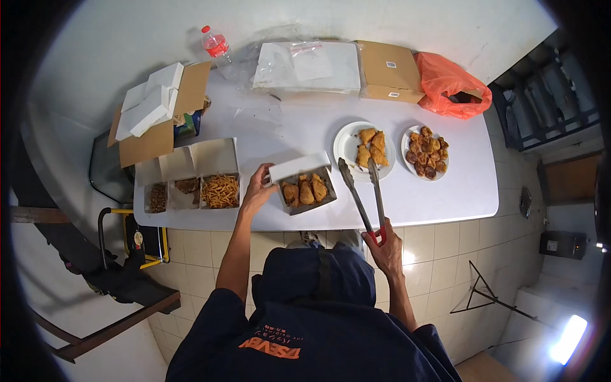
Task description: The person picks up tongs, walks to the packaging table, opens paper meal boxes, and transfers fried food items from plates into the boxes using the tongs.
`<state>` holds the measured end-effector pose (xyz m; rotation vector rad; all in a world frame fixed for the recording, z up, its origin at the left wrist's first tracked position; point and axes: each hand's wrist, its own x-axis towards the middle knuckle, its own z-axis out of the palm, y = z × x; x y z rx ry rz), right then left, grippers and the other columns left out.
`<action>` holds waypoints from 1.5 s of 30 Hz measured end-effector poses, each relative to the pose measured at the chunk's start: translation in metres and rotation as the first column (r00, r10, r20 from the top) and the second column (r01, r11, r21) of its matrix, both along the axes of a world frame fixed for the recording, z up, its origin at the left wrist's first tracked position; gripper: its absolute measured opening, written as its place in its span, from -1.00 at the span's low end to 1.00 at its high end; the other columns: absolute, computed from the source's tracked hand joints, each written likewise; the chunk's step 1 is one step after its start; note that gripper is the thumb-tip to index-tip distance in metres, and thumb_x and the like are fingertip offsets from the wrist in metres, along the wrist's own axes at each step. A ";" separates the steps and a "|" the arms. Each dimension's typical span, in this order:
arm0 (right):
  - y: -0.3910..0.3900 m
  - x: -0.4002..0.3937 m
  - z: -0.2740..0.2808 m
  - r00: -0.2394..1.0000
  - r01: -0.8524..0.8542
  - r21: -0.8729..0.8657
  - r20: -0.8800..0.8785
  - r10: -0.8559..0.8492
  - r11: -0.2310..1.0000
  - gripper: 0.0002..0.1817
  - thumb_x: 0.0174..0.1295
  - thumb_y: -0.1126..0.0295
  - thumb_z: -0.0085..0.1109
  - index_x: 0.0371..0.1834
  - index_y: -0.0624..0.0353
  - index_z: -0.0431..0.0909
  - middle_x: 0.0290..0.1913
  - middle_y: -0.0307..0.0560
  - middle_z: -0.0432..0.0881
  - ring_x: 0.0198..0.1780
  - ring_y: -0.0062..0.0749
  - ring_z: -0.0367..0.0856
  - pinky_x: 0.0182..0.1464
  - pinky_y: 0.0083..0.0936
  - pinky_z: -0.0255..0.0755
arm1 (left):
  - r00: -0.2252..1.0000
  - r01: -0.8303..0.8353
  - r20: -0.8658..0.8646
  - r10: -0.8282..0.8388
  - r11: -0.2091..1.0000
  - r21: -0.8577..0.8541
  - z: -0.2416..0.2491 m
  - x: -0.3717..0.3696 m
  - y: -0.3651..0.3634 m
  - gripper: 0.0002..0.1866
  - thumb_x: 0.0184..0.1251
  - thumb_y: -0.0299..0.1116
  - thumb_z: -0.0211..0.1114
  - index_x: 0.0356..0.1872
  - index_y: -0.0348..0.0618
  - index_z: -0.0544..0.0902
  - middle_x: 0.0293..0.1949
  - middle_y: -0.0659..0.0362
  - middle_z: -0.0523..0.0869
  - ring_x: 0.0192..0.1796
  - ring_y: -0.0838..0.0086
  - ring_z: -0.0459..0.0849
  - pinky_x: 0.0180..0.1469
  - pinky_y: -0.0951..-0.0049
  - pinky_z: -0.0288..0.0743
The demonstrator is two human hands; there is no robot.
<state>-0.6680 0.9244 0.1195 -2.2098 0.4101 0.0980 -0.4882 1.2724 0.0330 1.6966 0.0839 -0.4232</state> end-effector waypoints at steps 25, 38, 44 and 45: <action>-0.008 -0.009 -0.024 0.990 0.137 0.114 -0.009 -0.137 0.984 -0.42 0.31 -0.01 0.37 0.21 0.13 0.47 -0.56 -0.14 0.56 -0.61 -0.46 0.54 -0.56 -0.45 0.46 | 0.840 -0.539 -0.162 0.518 0.758 -0.368 -0.001 -0.011 -0.024 -0.24 0.50 -0.01 0.26 0.57 -0.02 0.16 0.53 -0.04 0.18 0.55 0.03 0.24 0.35 -0.13 0.50; -0.007 -0.012 -0.016 0.987 0.162 0.153 -0.044 -0.157 0.975 -0.43 0.32 -0.02 0.37 0.24 0.07 0.48 -0.63 -0.19 0.50 -0.69 -0.52 0.49 -0.67 -0.50 0.41 | 0.953 -0.235 0.263 0.152 0.917 0.321 -0.030 0.033 -0.021 -0.13 0.53 0.01 0.23 0.65 -0.12 -0.01 0.53 -0.15 0.28 0.44 -0.08 0.43 0.30 0.00 0.49; -0.004 -0.012 -0.004 0.972 0.233 0.161 -0.058 -0.226 0.959 -0.51 0.31 0.06 0.40 0.09 0.19 0.52 -0.58 -0.14 0.60 -0.63 -0.46 0.57 -0.56 -0.44 0.46 | 0.995 -0.026 -0.079 0.058 0.936 0.350 -0.079 0.018 -0.004 -0.06 0.47 -0.03 0.29 0.64 -0.18 -0.06 0.42 -0.16 0.42 0.27 0.07 0.62 -0.13 0.22 0.75; -0.004 -0.012 -0.004 0.971 0.237 0.158 -0.065 -0.230 0.959 -0.51 0.31 0.06 0.40 0.09 0.19 0.52 -0.58 -0.14 0.60 -0.63 -0.46 0.57 -0.56 -0.44 0.46 | 0.994 -0.014 -0.092 0.053 0.926 0.376 -0.076 0.009 -0.005 -0.06 0.46 -0.06 0.31 0.63 -0.24 -0.03 0.35 -0.20 0.50 0.26 0.04 0.63 -0.12 0.22 0.74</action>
